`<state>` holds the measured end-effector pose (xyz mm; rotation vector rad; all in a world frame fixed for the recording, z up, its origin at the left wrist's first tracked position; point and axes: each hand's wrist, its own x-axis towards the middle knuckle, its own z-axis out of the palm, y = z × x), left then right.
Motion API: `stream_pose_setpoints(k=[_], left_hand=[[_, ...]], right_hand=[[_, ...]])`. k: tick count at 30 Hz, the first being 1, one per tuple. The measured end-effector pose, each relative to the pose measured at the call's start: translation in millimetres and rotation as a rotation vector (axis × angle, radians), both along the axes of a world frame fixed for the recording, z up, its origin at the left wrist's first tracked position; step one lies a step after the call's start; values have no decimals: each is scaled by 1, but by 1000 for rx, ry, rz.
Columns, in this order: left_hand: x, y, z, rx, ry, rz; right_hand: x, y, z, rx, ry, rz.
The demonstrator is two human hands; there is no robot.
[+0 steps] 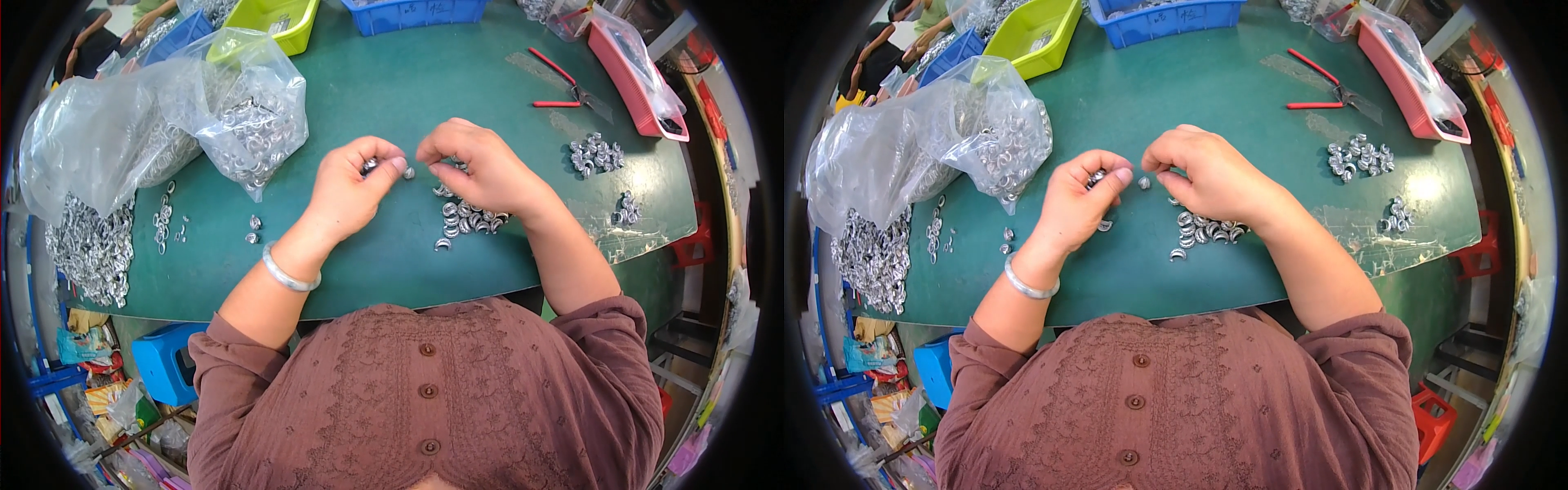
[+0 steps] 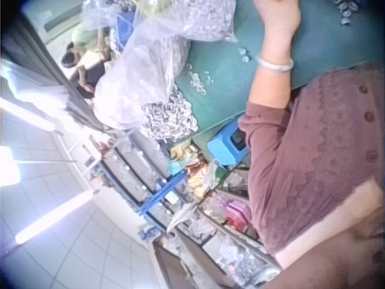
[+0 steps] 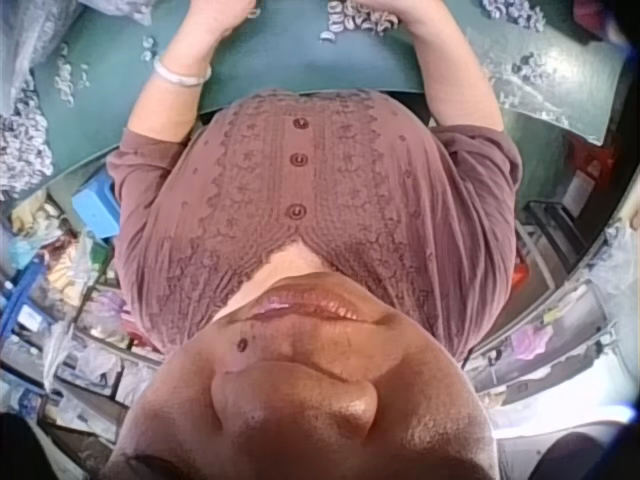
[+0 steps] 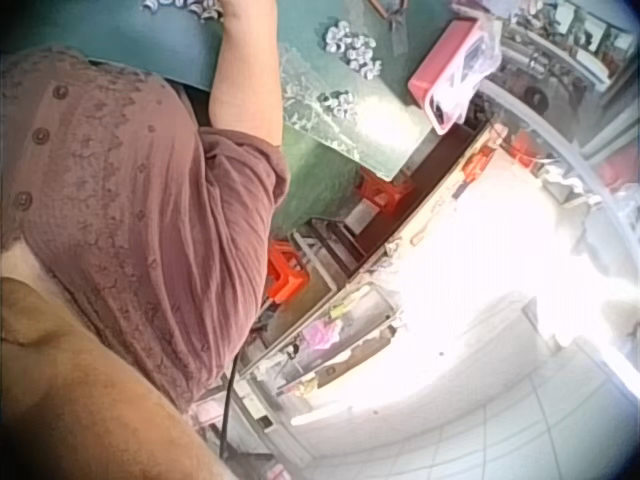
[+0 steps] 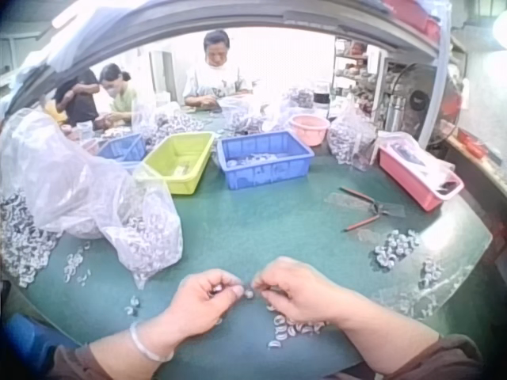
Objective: The person picks up and joins small silver metal components together by hand on a green workstation table, occasionally taking more parts from a plastic bag or bins.
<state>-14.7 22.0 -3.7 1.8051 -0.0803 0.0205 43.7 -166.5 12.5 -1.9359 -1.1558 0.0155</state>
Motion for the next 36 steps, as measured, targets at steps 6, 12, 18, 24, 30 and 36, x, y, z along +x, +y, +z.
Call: stream_pose_setpoints(k=[6, 12, 18, 24, 30, 36], left_hand=[[3, 11, -2, 357, -159, -16], [-3, 2, 3, 662, -276, -113], [-5, -1, 4, 846, -339, -129], [-5, 1, 2, 876, -363, -123], [-2, 1, 0, 765, -480, -81], [-2, -2, 6, 819, -747, -3]], right_hand=[[-2, 4, -7, -227, -128, -15], [-8, 8, -14, -314, -131, -70], [-11, 10, -14, -322, -143, -88], [-12, 14, -14, -306, -135, -95], [-5, 11, -17, -182, -30, -65], [-6, 9, -6, 6, 555, -101]])
